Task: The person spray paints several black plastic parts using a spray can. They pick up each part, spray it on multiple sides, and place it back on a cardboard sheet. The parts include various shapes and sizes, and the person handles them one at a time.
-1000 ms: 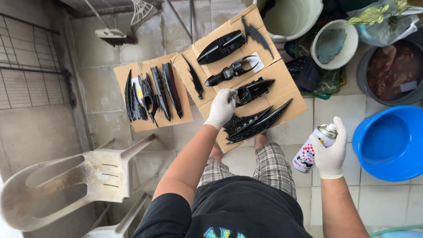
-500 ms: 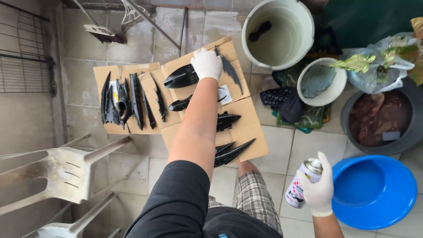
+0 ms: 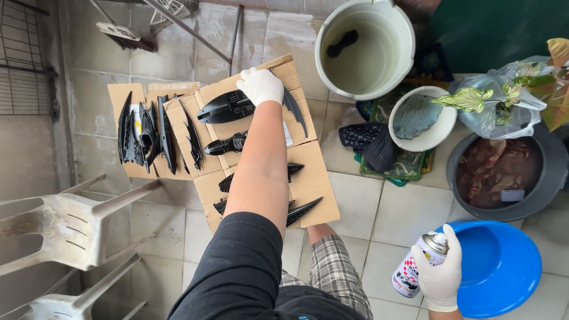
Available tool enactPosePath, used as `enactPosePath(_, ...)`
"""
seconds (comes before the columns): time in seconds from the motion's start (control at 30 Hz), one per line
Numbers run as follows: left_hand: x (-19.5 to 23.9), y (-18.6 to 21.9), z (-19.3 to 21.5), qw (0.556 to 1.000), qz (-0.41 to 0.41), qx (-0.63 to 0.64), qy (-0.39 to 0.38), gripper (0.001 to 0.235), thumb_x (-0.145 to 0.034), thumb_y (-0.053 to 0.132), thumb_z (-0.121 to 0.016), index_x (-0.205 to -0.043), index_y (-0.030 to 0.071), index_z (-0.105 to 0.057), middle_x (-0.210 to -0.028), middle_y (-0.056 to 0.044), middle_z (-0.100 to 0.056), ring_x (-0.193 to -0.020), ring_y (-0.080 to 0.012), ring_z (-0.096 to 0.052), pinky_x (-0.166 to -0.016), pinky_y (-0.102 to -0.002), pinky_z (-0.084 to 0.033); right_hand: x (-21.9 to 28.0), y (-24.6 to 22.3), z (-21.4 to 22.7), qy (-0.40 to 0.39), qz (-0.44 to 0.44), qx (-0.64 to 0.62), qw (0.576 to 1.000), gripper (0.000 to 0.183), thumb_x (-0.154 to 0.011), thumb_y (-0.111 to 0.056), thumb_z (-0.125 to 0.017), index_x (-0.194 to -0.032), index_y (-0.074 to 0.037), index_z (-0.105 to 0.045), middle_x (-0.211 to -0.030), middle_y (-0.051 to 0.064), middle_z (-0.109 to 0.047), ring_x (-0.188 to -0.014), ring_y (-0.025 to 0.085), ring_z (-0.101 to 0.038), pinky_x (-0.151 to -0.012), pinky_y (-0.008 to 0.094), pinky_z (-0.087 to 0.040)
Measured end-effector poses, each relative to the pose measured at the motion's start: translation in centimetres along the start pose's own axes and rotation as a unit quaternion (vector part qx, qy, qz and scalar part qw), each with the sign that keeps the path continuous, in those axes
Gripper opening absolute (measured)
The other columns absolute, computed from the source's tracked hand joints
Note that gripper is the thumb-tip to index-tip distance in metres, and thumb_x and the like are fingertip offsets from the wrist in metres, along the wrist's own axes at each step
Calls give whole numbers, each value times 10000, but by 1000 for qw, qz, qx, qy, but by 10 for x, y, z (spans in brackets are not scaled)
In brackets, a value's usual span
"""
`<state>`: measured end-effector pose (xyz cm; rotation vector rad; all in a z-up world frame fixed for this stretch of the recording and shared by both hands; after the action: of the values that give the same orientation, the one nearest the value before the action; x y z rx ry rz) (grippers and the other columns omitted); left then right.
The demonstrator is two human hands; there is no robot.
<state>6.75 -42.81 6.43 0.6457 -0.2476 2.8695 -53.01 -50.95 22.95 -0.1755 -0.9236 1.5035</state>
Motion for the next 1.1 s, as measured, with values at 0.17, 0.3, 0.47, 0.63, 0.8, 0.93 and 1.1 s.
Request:
enactPosePath(0.17, 6, -1, -8, 997, 25, 71, -16, 402, -887, 199, -468, -1181, 152, -738, -1400, -51, -580, -1243, -287, -447, -994, -455, -361, 0, -1, 3, -17, -3, 3, 1000, 840, -778, 16, -761, -1552, -41, -438, -1427, 181, -548, -1178, 310, -587, -957, 416, -505)
enactPosePath(0.3, 7, 2, -7, 990, 13, 131, 46, 451, -930, 419, -527, -1157, 103, -756, -1300, -86, -625, -1220, -316, -486, -1002, -481, -375, -3, 3, 5, -11, 35, 8, 999, 835, -771, 23, -760, -1543, -14, -447, -1421, 188, -552, -1209, 298, -567, -991, 404, -478)
enactPosePath(0.47, 41, -3, 38, 823, -136, 524, 173, 264, -892, 355, -626, -921, 121, -743, -997, -22, -747, -987, -190, -692, -908, -351, -513, -3, -22, 1, -26, 71, 9, 997, 810, -794, 17, -739, -1543, -15, -433, -1469, 197, -507, -1249, 325, -539, -1002, 431, -466)
enactPosePath(0.63, 132, -69, 133, 683, -174, 670, 232, 109, -909, 166, -678, -817, 125, -634, -953, 20, -683, -899, -107, -630, -892, -276, -502, -4, -73, -28, -72, 141, -70, 985, 817, -800, 73, -718, -1550, 2, -402, -1375, 207, -575, -1205, 291, -576, -1033, 407, -478)
enactPosePath(0.8, 235, -163, 218, 598, -234, 716, 275, 71, -950, 55, -644, -1001, 70, -691, -971, -7, -723, -902, -91, -654, -853, -248, -529, 1, -161, -60, -125, 296, -132, 938, 800, -803, 112, -691, -1531, 84, -360, -1358, 279, -546, -1238, 315, -552, -1087, 422, -451)
enactPosePath(0.93, 284, -230, 200, 578, -150, 768, 232, 171, -905, 67, -746, -922, 102, -580, -909, 0, -635, -862, -90, -608, -820, -255, -501, 36, -221, -92, -300, 303, -271, 863, 837, -800, 148, -631, -1573, 13, -338, -1270, 278, -584, -949, 371, -691, -857, 460, -578)
enactPosePath(1.1, 345, -316, 151, 564, -49, 794, 221, 247, -884, 52, -780, -1041, 73, -591, -894, -7, -640, -837, -98, -640, -784, -261, -542, 128, -282, -134, -501, 290, -334, 744, 901, -747, 46, -685, -1579, -29, -349, -1440, 303, -529, -947, 389, -715, -728, 457, -629)
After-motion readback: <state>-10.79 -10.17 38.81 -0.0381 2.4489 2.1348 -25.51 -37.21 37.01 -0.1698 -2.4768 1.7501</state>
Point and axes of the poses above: each hand's wrist, its own x-axis away from the middle knuckle, its own z-axis out of the back of the hand, y = z × x, the point moved 7 cm from there along -x, towards the middle knuckle
